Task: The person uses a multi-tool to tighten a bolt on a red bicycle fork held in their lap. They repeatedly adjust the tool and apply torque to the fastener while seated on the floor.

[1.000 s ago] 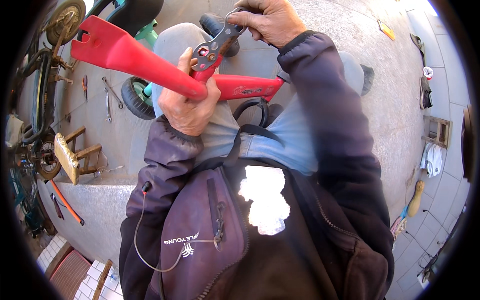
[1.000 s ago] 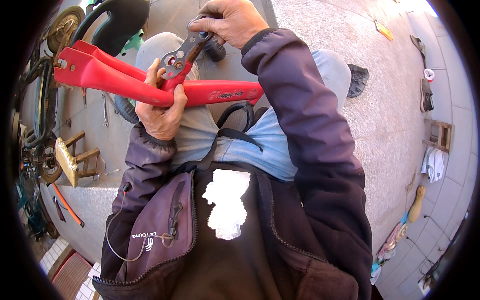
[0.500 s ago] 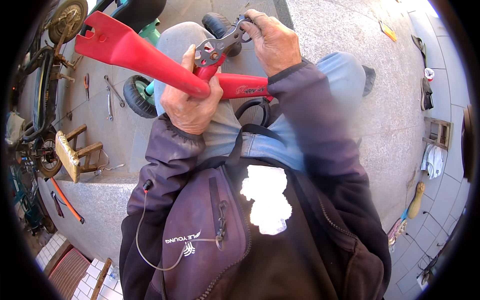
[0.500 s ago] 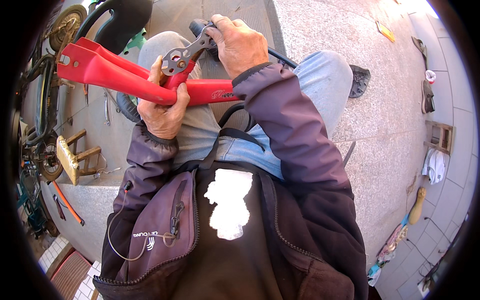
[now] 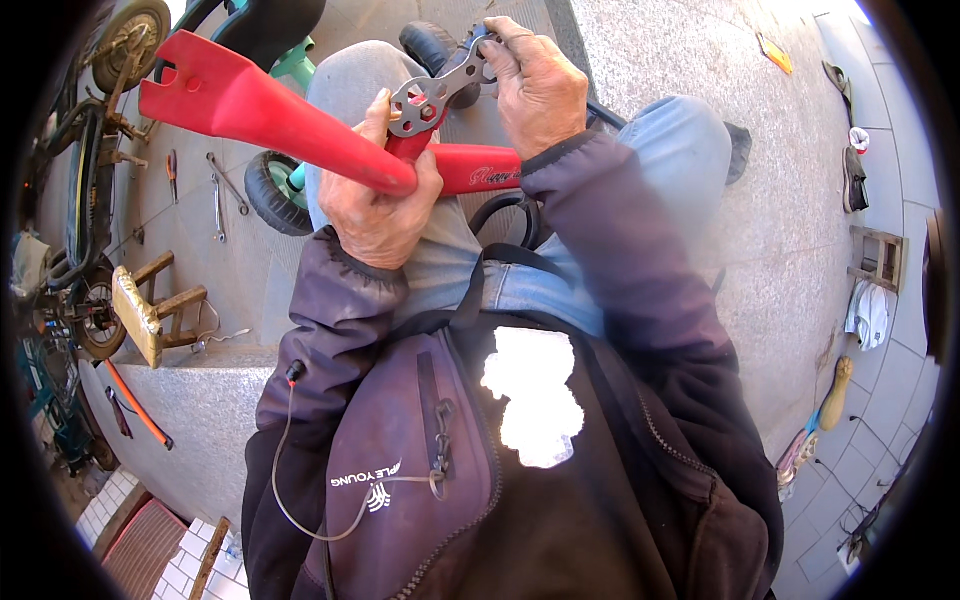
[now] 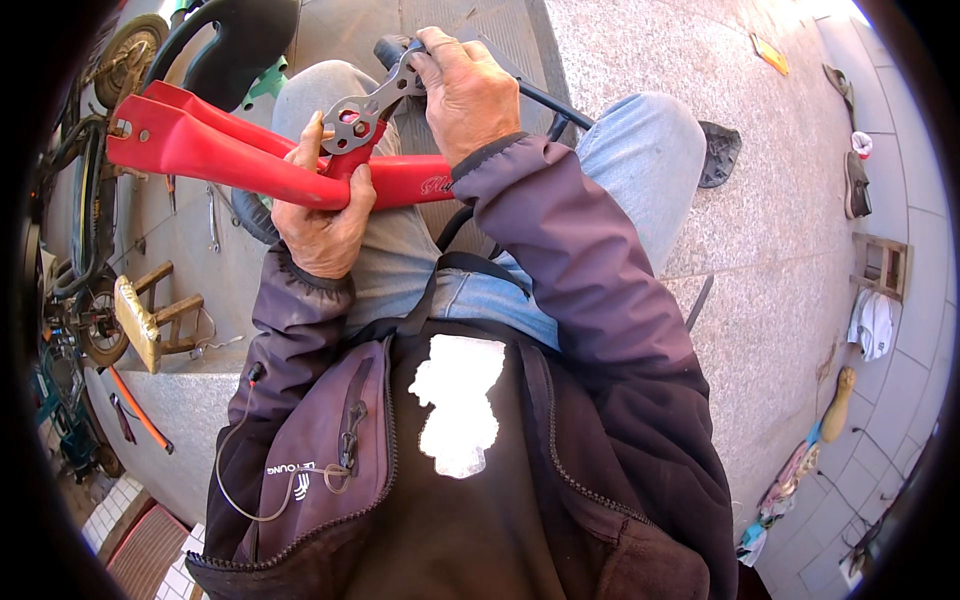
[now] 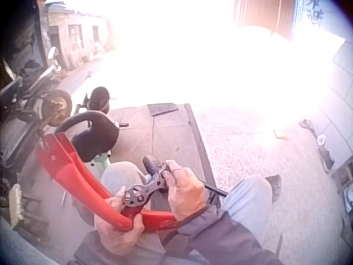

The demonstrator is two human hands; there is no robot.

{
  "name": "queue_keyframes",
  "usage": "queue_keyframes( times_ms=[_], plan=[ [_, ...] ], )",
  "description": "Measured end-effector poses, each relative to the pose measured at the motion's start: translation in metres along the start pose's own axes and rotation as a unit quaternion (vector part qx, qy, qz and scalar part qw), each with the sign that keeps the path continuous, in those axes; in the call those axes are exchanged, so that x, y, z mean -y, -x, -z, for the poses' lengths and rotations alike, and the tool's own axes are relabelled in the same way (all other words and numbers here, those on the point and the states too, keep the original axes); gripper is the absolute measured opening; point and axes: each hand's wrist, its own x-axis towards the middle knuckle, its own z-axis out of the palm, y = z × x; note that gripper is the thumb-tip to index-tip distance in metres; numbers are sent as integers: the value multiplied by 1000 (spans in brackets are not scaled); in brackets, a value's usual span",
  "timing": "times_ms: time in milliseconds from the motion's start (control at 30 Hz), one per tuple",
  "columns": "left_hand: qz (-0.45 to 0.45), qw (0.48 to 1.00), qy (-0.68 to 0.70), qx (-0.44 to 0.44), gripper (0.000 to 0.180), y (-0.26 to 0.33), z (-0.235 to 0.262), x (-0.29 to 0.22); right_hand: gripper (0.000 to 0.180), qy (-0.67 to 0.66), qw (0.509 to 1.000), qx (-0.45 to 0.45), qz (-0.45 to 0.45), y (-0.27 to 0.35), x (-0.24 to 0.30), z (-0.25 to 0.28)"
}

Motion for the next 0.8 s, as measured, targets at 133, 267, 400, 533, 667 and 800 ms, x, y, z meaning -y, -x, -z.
queue_keyframes(
  times_ms=[133,267,400,533,667,800],
  plan=[
    [5,1000,13,6,61,2,1,1,22,-42,999,-3,-33,4,1,0],
    [25,998,57,20,64,3,5,-3,19,-109,990,-9,-90,15,-2,-4],
    [29,996,76,28,65,5,7,-1,18,-143,978,-14,-155,22,6,-6],
    [32,995,81,46,63,3,10,-4,17,-149,968,-22,-203,32,2,-10],
    [19,995,87,39,61,2,9,-4,16,-183,952,1,-245,31,10,-6],
    [45,994,96,40,60,3,9,-7,16,-189,958,-1,-218,29,7,-7]
  ],
)
